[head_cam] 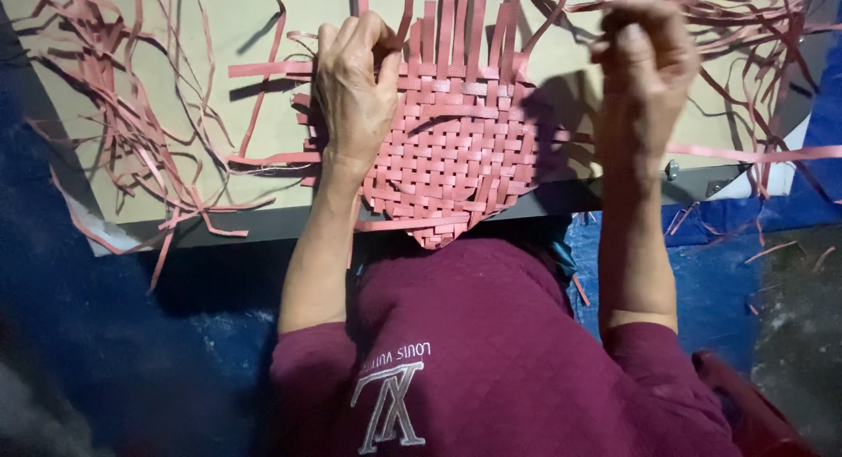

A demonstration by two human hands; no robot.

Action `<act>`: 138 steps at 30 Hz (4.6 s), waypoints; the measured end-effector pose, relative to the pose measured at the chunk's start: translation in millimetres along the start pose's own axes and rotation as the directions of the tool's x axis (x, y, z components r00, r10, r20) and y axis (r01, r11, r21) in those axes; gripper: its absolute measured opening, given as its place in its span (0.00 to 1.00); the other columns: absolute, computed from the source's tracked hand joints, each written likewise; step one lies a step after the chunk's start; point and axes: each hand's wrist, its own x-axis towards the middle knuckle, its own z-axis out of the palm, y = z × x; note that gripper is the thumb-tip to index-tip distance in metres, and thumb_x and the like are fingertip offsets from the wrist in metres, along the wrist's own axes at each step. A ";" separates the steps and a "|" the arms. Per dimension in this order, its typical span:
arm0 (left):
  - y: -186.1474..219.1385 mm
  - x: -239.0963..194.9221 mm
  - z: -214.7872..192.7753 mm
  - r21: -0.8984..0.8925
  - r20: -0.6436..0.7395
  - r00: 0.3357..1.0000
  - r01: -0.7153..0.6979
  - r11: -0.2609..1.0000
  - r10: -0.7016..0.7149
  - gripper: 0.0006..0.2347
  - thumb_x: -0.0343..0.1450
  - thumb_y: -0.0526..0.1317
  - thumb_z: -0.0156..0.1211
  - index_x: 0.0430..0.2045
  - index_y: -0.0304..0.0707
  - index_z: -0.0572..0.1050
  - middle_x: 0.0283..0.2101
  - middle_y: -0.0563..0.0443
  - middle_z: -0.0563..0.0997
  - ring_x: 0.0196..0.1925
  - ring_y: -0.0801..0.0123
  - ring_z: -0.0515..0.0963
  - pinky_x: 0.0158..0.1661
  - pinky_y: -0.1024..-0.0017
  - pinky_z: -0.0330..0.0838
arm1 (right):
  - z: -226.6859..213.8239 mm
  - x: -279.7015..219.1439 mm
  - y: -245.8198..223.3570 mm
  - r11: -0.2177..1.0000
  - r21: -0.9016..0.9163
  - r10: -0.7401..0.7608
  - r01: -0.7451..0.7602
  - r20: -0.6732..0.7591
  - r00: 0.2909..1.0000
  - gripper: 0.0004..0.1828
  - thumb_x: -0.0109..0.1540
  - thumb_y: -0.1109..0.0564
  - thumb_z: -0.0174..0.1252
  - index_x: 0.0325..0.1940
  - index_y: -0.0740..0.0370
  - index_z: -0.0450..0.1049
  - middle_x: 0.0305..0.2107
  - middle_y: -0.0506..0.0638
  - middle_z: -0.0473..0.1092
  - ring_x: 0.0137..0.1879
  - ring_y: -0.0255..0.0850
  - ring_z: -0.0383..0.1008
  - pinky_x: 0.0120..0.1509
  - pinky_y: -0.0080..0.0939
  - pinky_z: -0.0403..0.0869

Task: The person weaves pink plastic strips by hand on a flat work surface, interlacing them in an over-under pattern to form a growing woven mat. The hands repeatedly pull and adjust the strips to tighten the weave.

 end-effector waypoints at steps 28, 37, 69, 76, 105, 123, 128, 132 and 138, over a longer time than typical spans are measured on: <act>-9.3 -3.0 4.7 -0.090 0.032 0.998 0.065 0.994 -0.063 0.08 0.61 0.30 0.56 0.21 0.43 0.64 0.24 0.57 0.71 0.27 0.74 0.66 0.36 0.74 0.59 | 69.3 15.9 -8.4 0.957 -0.236 -0.045 0.168 0.450 0.892 0.13 0.64 0.68 0.47 0.52 0.72 0.60 0.36 0.61 0.66 0.35 0.42 0.70 0.40 0.33 0.74; -4.1 -10.0 5.6 0.098 -0.045 0.999 -0.017 0.995 0.021 0.10 0.57 0.22 0.52 0.18 0.39 0.64 0.23 0.56 0.64 0.29 0.69 0.62 0.22 0.80 0.60 | 95.8 20.4 7.5 0.954 -0.284 0.047 0.095 0.455 0.889 0.04 0.62 0.64 0.52 0.35 0.66 0.72 0.26 0.48 0.71 0.26 0.28 0.62 0.27 0.24 0.60; 1.4 -15.2 3.1 -0.072 -0.059 0.997 0.042 0.997 -0.046 0.07 0.61 0.31 0.63 0.25 0.41 0.72 0.29 0.57 0.72 0.32 0.70 0.63 0.33 0.77 0.56 | 81.3 14.6 7.6 0.986 -0.153 0.039 0.069 0.610 0.792 0.15 0.61 0.64 0.54 0.51 0.69 0.62 0.41 0.58 0.68 0.46 0.43 0.72 0.54 0.37 0.72; 8.5 -11.2 1.7 -0.106 -0.099 0.990 0.094 0.990 -0.105 0.09 0.58 0.31 0.65 0.24 0.44 0.70 0.28 0.59 0.74 0.31 0.73 0.68 0.38 0.75 0.57 | 69.2 25.3 10.1 0.934 -0.351 0.145 0.066 0.541 0.828 0.26 0.58 0.69 0.41 0.61 0.66 0.54 0.38 0.56 0.64 0.40 0.40 0.65 0.45 0.34 0.69; 4.8 -31.7 9.5 0.430 -0.004 0.971 -0.214 0.877 0.239 0.08 0.61 0.35 0.66 0.30 0.39 0.73 0.39 0.53 0.71 0.41 0.65 0.67 0.37 0.68 0.63 | 85.5 5.7 32.2 0.718 -0.480 -0.363 0.504 0.360 0.859 0.08 0.59 0.74 0.52 0.37 0.66 0.70 0.25 0.53 0.72 0.24 0.33 0.69 0.26 0.26 0.71; 5.3 -34.5 10.0 0.338 0.014 0.967 -0.243 0.909 0.253 0.07 0.61 0.33 0.68 0.28 0.37 0.76 0.43 0.58 0.73 0.43 0.67 0.66 0.45 0.68 0.51 | 46.1 -10.1 51.9 0.355 -0.779 -0.202 0.516 0.475 0.856 0.19 0.55 0.61 0.56 0.49 0.48 0.71 0.28 0.45 0.71 0.32 0.35 0.67 0.43 0.35 0.58; 10.5 -30.8 3.3 0.355 0.024 0.971 -0.229 0.907 0.236 0.11 0.64 0.34 0.65 0.38 0.38 0.72 0.41 0.55 0.73 0.42 0.67 0.68 0.44 0.68 0.52 | 61.3 -7.0 55.0 0.204 -0.791 -0.244 0.577 0.529 0.813 0.17 0.60 0.55 0.55 0.52 0.39 0.68 0.26 0.41 0.74 0.27 0.32 0.67 0.42 0.36 0.58; 12.4 -26.6 3.1 0.405 -0.010 0.961 -0.249 0.880 0.276 0.08 0.63 0.34 0.66 0.33 0.39 0.74 0.38 0.56 0.73 0.40 0.69 0.68 0.44 0.69 0.50 | 72.8 -4.3 29.5 0.390 -0.743 -0.202 0.544 0.507 0.838 0.15 0.56 0.61 0.47 0.43 0.46 0.71 0.27 0.42 0.74 0.27 0.33 0.65 0.44 0.39 0.52; 8.9 -31.9 5.6 0.447 0.037 0.956 -0.276 0.851 0.291 0.09 0.62 0.35 0.69 0.33 0.41 0.76 0.43 0.56 0.71 0.45 0.66 0.66 0.45 0.63 0.50 | 74.0 -6.9 35.2 0.425 -0.726 -0.248 0.541 0.481 0.841 0.10 0.54 0.59 0.44 0.35 0.52 0.70 0.14 0.45 0.63 0.25 0.37 0.56 0.43 0.41 0.52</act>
